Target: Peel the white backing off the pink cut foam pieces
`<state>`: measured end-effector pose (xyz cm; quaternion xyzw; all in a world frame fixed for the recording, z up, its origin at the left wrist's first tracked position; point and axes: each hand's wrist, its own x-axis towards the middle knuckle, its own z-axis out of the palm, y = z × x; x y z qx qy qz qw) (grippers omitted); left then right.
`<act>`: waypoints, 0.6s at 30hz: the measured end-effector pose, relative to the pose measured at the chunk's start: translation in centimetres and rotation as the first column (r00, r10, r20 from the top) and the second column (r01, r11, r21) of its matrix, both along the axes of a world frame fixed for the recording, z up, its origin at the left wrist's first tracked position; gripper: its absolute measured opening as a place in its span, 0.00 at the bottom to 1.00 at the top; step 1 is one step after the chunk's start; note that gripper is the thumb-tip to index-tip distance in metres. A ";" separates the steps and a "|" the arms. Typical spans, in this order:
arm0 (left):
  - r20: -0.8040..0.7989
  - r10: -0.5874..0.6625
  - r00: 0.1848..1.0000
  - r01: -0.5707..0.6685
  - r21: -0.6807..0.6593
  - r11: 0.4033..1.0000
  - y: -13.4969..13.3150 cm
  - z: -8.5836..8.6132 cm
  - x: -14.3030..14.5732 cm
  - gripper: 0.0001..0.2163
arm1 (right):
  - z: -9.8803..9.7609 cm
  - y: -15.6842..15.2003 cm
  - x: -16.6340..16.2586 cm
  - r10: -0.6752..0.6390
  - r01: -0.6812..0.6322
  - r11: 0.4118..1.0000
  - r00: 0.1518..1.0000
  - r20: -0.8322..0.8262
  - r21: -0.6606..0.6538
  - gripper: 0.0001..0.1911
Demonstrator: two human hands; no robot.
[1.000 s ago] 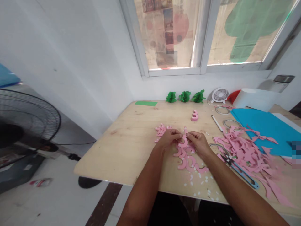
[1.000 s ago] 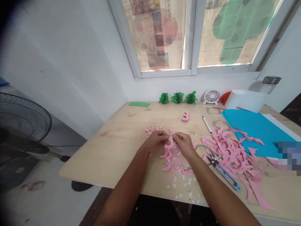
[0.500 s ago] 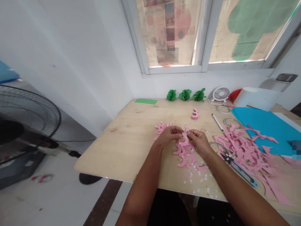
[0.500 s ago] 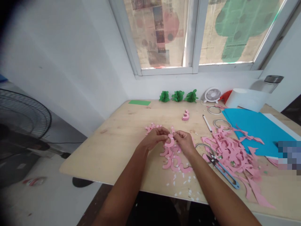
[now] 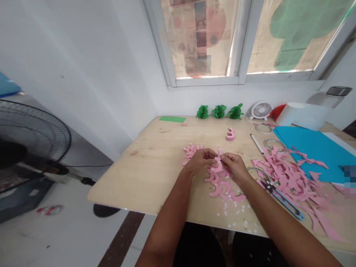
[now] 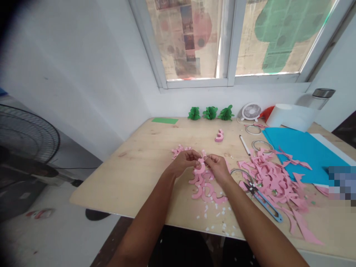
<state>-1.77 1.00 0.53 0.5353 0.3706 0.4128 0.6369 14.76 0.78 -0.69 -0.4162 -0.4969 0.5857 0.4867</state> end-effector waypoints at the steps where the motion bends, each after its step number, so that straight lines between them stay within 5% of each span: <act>1: -0.003 0.007 1.000 -0.007 0.001 1.000 0.0 -0.1 0.0 0.16 | 0.0 0.0 0.0 -0.004 0.004 1.000 1.000 0.001 0.002 0.17; 18: 0.006 0.029 1.000 -0.030 0.006 1.000 -0.1 0.2 0.2 0.18 | -0.3 0.2 0.1 -0.004 0.004 1.000 1.000 -0.005 0.006 0.14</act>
